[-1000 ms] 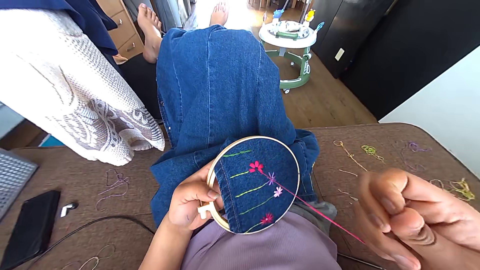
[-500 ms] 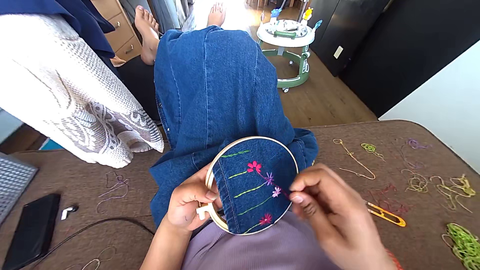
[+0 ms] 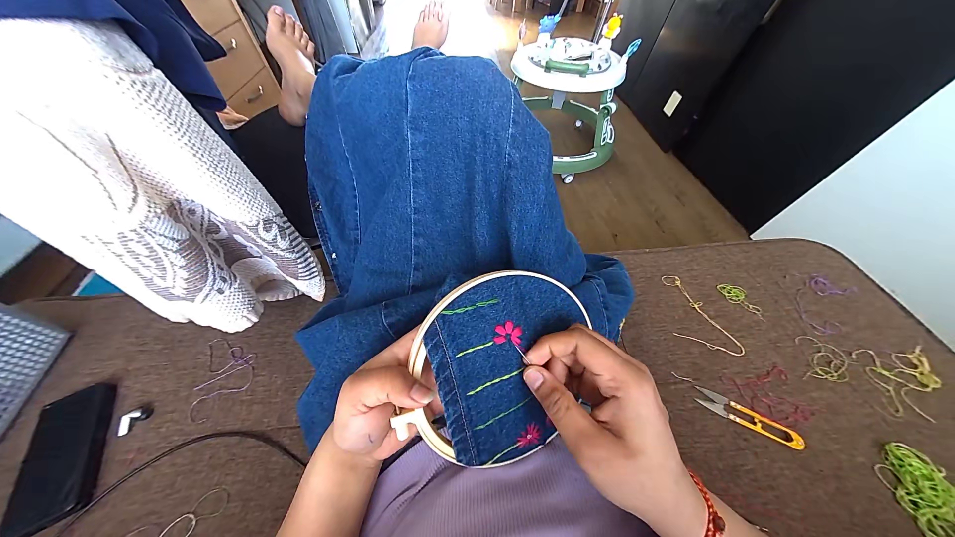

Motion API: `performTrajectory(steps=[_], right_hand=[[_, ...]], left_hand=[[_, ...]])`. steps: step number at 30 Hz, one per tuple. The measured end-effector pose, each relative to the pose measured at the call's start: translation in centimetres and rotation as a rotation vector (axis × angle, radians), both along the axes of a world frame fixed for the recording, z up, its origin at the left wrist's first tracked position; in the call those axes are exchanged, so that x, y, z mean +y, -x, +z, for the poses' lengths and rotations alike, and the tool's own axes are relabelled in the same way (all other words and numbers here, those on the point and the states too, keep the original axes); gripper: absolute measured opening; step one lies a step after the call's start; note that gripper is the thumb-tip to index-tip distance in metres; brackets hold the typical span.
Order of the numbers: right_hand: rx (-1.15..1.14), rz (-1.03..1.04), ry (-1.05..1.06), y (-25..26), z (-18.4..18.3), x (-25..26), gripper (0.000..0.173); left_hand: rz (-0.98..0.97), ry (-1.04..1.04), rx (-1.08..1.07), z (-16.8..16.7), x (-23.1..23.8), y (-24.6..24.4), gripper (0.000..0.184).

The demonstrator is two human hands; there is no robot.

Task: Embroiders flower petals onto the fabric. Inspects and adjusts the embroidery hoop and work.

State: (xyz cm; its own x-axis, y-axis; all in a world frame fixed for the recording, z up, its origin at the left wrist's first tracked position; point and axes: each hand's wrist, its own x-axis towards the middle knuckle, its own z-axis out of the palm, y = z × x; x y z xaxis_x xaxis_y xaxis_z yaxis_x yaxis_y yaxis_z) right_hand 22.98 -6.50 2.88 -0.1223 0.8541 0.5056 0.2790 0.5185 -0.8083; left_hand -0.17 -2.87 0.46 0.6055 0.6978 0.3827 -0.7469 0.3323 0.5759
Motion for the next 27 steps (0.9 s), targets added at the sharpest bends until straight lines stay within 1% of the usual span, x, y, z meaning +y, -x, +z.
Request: performTrajectory(steps=[8, 12, 21, 27], right_hand=[[0.019, 0.007, 0.042, -0.05, 0.16, 0.1, 0.006], [0.026, 0.017, 0.052, -0.07, 0.32, 0.15, 0.006], [0.089, 0.045, 0.111, 0.18, 0.6, 0.27, 0.005], [0.075, 0.013, 0.1, 0.86, 0.32, 0.55, 0.005]], left_hand=[[0.054, -0.035, 0.045, 0.13, -0.13, -0.04, 0.035], [0.029, -0.05, 0.036, 0.27, -0.03, -0.06, 0.036], [0.035, -0.06, 0.044, 0.31, -0.1, -0.01, 0.037], [0.033, -0.039, 0.037, 0.41, -0.14, -0.09, 0.034]])
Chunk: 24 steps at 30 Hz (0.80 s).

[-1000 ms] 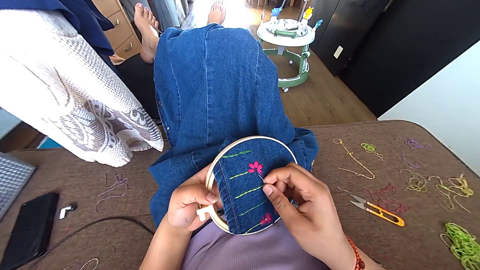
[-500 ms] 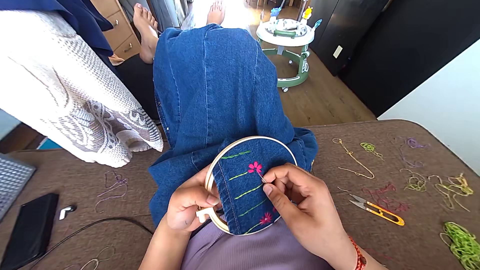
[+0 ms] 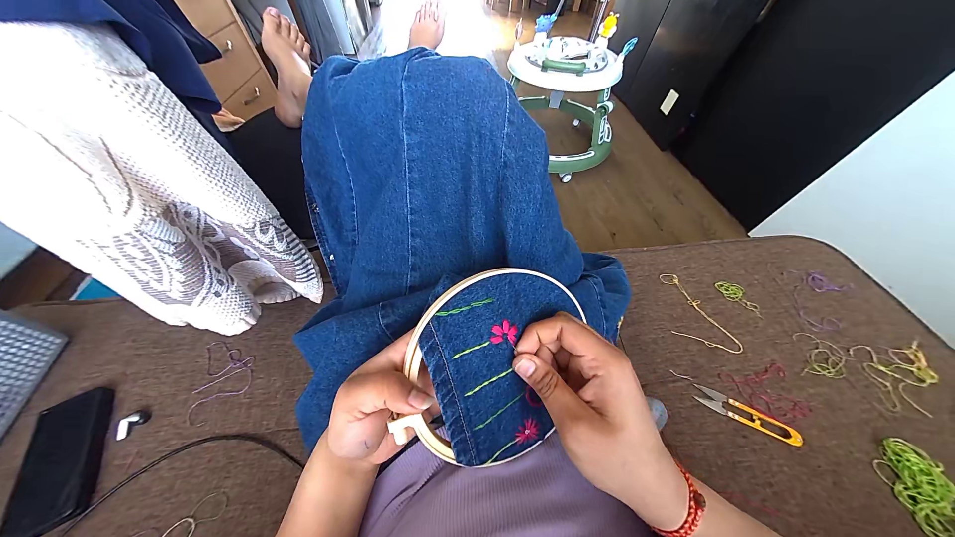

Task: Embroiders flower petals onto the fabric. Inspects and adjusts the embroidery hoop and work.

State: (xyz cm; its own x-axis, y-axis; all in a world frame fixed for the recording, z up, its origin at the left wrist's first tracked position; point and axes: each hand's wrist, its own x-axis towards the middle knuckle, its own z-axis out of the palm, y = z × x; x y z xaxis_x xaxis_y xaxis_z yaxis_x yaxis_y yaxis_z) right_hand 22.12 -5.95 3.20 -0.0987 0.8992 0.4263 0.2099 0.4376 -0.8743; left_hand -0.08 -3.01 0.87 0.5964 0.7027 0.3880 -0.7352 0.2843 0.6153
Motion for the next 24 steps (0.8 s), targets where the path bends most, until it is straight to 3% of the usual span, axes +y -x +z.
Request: performTrajectory(steps=[24], right_hand=[[0.146, -0.026, -0.05, 0.84, 0.03, 0.14, 0.007]], left_hand=[[-0.028, -0.041, -0.016, -0.45, -0.2, -0.11, 0.04]])
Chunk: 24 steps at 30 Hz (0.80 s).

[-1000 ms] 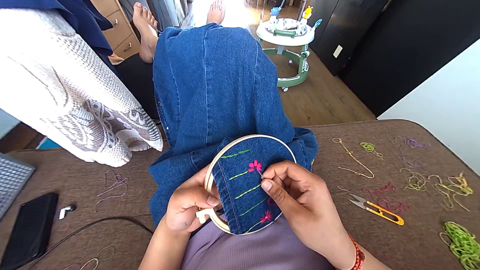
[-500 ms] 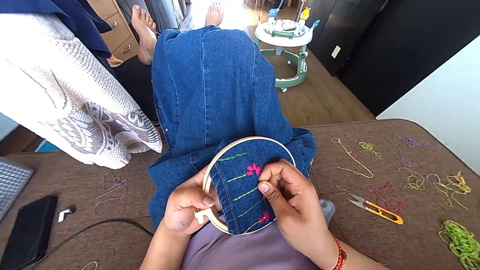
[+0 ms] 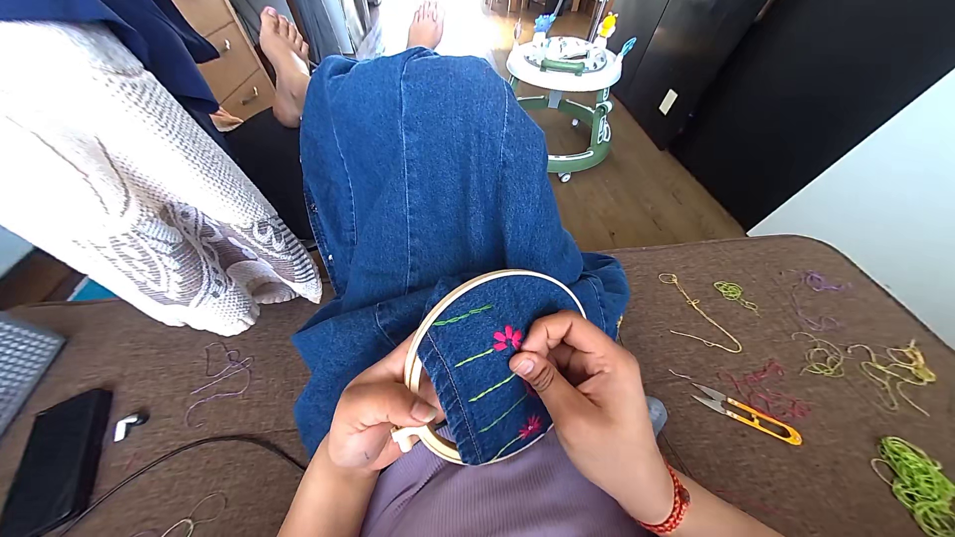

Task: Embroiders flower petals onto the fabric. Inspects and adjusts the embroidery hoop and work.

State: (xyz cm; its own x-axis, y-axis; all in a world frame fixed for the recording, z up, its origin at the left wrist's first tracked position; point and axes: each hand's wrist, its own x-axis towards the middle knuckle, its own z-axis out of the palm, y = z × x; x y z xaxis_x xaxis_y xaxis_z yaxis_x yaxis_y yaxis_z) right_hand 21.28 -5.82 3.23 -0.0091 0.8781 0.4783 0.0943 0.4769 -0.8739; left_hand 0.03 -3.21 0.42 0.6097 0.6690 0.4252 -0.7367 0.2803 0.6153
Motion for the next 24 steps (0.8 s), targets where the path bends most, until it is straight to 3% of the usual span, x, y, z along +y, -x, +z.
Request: performTrajectory(steps=[2, 5, 7, 9, 12, 15, 24], right_hand=[[-0.001, 0.023, -0.021, -0.3, 0.7, 0.4, 0.014], [-0.226, -0.027, -0.134, -0.7, 2.0, 0.9, 0.02], [-0.392, -0.106, -0.207, -0.9, 3.0, 0.9, 0.013], [-0.42, -0.084, -0.26, -1.0, 4.0, 0.8, 0.004], [-0.141, 0.176, -0.258, -1.3, 5.4, 0.4, 0.013], [0.168, 0.382, -0.06, -2.6, 6.9, -0.6, 0.018], [0.25, 0.482, 0.145, -9.3, 8.3, -3.4, 0.007]], left_hand=[[0.023, -0.03, 0.032, 0.3, -0.2, -0.1, 0.042], [0.071, -0.062, 0.088, 0.3, -0.5, 0.0, 0.044], [0.09, -0.086, 0.118, 0.3, -0.7, -0.1, 0.046], [0.101, -0.083, 0.124, 0.5, -1.0, -0.2, 0.043], [0.082, -0.063, 0.078, 0.5, -1.0, -0.2, 0.043], [0.082, -0.005, 0.036, 0.2, -0.9, -0.3, 0.041], [0.079, 0.119, -0.054, -0.6, -1.1, -0.2, 0.039]])
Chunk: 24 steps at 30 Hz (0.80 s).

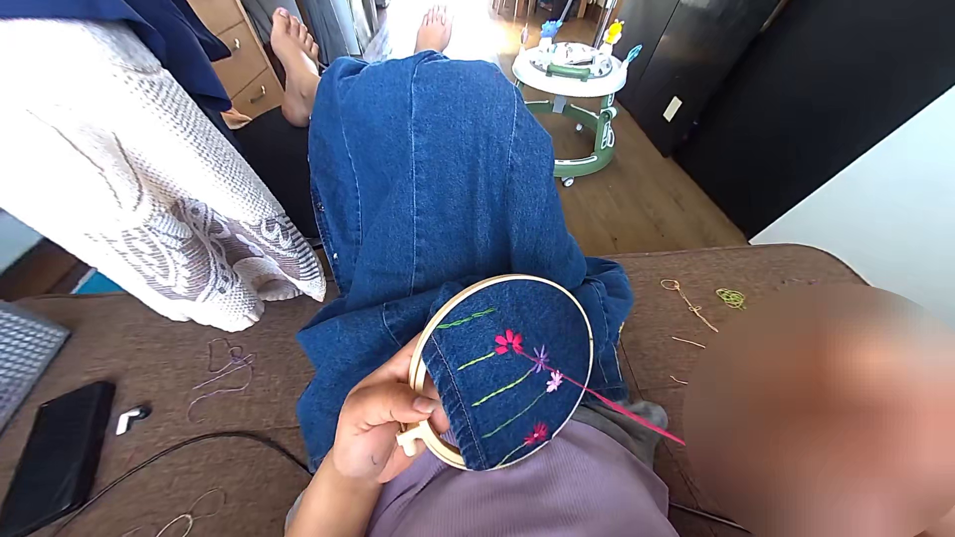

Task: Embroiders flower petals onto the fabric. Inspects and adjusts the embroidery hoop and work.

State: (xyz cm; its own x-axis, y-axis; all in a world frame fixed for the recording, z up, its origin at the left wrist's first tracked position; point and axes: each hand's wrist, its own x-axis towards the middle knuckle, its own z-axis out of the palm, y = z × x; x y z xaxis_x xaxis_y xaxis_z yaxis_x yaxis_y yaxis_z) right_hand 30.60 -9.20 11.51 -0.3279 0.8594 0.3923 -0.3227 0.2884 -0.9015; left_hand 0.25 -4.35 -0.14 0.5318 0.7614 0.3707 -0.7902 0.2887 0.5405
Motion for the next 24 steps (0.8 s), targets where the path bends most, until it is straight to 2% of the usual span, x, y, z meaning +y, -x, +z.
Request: performTrajectory(steps=[6, 11, 15, 19, 21, 24], right_hand=[[-0.127, -0.121, -0.058, 0.3, -1.5, -0.3, 0.01], [-0.219, -0.058, -0.099, 4.2, -5.0, 0.1, 0.019], [-0.247, -0.014, -0.129, 6.7, -7.4, 1.2, 0.016], [-0.32, -0.02, -0.142, 7.7, -8.0, 1.5, 0.011], [-0.344, -0.038, -0.163, 7.8, -8.2, 1.6, 0.012], [-0.35, -0.089, -0.185, 7.5, -8.3, 1.8, 0.013]], left_hand=[[-0.031, -0.051, 0.013, -0.1, 0.4, 0.4, 0.035], [-0.163, -0.117, 0.023, 0.2, 2.1, 1.7, 0.031], [-0.158, -0.112, 0.25, 2.9, 3.7, 1.4, 0.026], [-0.2, -0.037, 0.537, 4.5, 5.0, 0.7, 0.019], [-0.147, -0.006, 0.578, 4.7, 4.9, 0.4, 0.019], [0.027, 0.022, 0.502, 4.2, 3.6, -0.1, 0.021]])
